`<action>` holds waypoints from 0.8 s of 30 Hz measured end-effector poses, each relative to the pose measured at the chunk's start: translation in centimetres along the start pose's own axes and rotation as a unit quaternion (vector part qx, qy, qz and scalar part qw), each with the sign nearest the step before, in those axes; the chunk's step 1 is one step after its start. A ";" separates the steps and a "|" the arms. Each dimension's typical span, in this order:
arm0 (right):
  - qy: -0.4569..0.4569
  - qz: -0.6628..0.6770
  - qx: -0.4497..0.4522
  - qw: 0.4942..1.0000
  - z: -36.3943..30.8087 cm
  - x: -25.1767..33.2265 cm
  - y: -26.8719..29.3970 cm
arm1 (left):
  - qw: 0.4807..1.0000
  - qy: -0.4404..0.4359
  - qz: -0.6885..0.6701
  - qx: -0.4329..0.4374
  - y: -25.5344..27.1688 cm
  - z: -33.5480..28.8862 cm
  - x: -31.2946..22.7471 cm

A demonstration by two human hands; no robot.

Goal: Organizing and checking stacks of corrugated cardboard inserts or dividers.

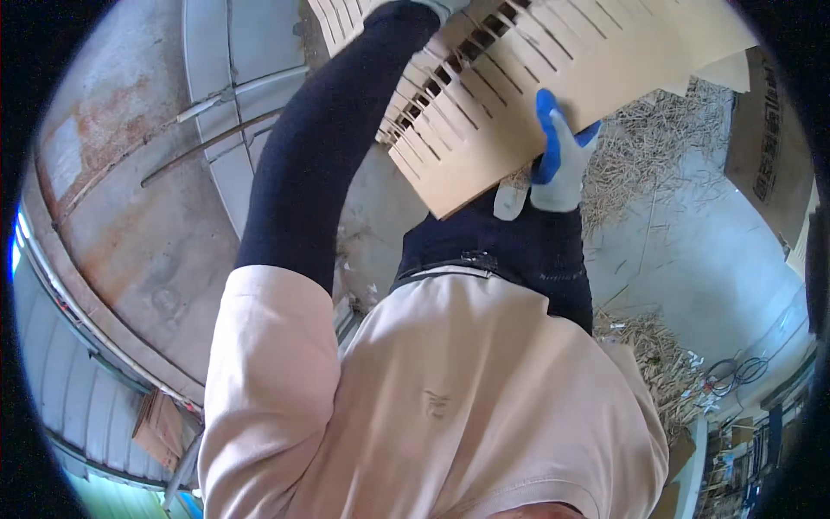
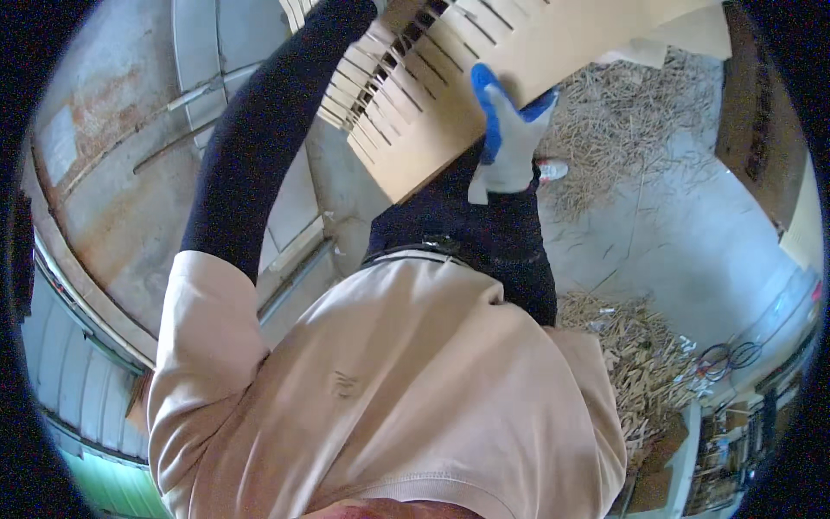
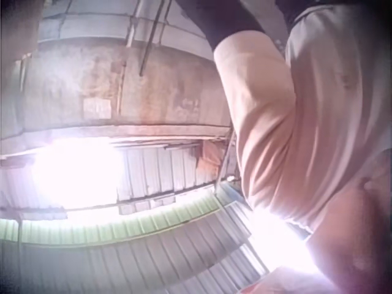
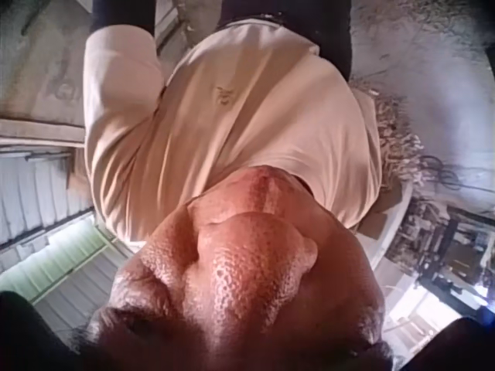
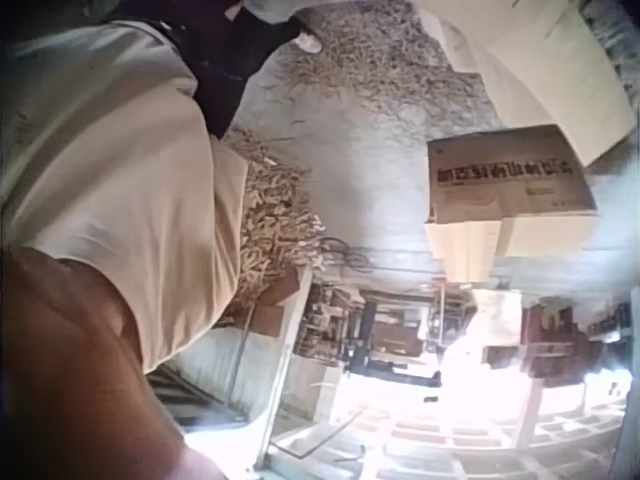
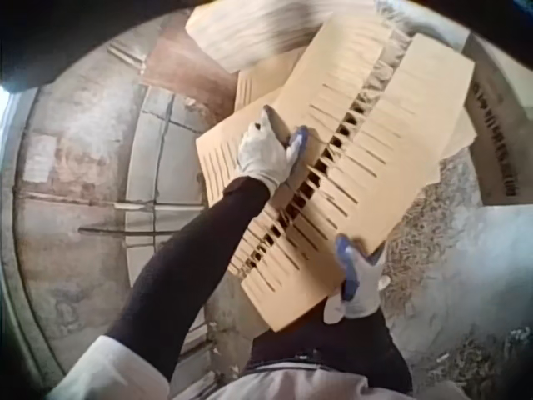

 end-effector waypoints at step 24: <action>0.036 -0.145 0.060 0.987 0.8 2.1 -0.3 | 0.997 0.010 -0.026 0.067 -2.6 0.5 1.1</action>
Point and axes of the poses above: each hand's wrist, its own z-axis towards the middle knuckle, its own y-axis out of the back of the hand, x = y × z, the point moved 7 cm from there along z, towards the middle knuckle, and after that the axes turned 9 degrees about z, right-handed, at the moved point
